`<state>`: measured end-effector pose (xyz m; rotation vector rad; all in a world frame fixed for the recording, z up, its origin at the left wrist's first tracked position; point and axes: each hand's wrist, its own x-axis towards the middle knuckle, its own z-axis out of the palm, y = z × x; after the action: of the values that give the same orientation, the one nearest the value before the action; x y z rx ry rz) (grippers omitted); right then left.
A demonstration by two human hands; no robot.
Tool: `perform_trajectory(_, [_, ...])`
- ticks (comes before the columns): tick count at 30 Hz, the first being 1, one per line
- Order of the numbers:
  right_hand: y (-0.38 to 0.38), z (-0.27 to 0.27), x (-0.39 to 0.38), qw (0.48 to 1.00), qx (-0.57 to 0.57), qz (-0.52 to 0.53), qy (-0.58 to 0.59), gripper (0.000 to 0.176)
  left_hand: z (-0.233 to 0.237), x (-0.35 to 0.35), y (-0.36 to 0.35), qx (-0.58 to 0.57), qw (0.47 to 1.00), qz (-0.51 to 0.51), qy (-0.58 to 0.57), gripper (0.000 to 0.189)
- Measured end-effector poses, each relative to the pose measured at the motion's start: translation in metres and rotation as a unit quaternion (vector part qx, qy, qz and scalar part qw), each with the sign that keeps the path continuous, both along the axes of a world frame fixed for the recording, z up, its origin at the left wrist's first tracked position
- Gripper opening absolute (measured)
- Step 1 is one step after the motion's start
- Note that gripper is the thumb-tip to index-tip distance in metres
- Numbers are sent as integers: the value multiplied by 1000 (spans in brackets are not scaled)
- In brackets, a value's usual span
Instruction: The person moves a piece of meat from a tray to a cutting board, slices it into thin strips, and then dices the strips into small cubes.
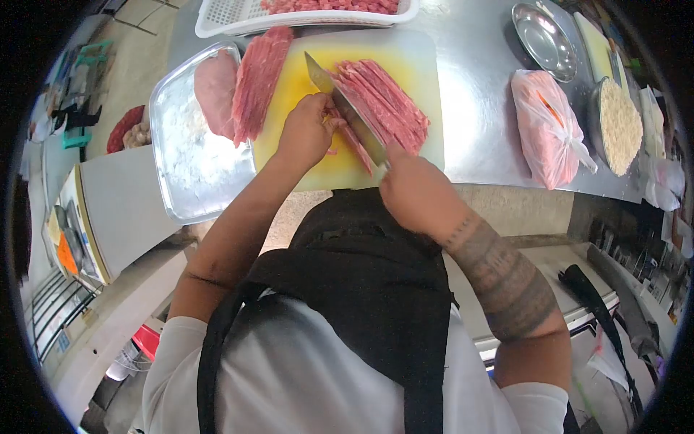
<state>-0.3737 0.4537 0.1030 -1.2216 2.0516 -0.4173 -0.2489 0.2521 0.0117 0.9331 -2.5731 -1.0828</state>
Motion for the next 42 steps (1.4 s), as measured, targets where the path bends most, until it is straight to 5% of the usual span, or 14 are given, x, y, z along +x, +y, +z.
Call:
perform_trajectory(8, [-25, -34, -1, 996, -85, -9, -16, 32, 2, -1, 2, 25, 999, 18, -8, 34])
perform_trajectory(13, [48, 31, 0, 993, 113, -7, -36, 28, -7, 0, 1, 58, 998, 36, -4, 35])
perform_trajectory(20, [-18, -53, 23, 998, -32, -59, 6, 28, -9, 3, -2, 119, 992, 28, 10, 28])
perform_trajectory(25, [16, 0, 27, 998, 55, -28, 5, 28, -18, 4, -3, 228, 969, 91, 36, 31])
perform_trajectory(28, [42, -14, 33, 996, 78, -38, 2, 27, -22, 9, -2, 118, 989, 61, 59, 33])
perform_trajectory(31, [7, -68, 39, 995, -85, -46, 39, 24, -52, 17, -26, 47, 993, 71, 82, 36])
perform_trajectory(34, [-38, -56, 38, 996, -85, -26, 24, 22, -35, 25, -53, -7, 994, 77, 77, 40])
perform_trajectory(42, [5, -7, 41, 997, -30, 16, 75, 18, -32, 25, -34, 135, 972, 150, 116, 41])
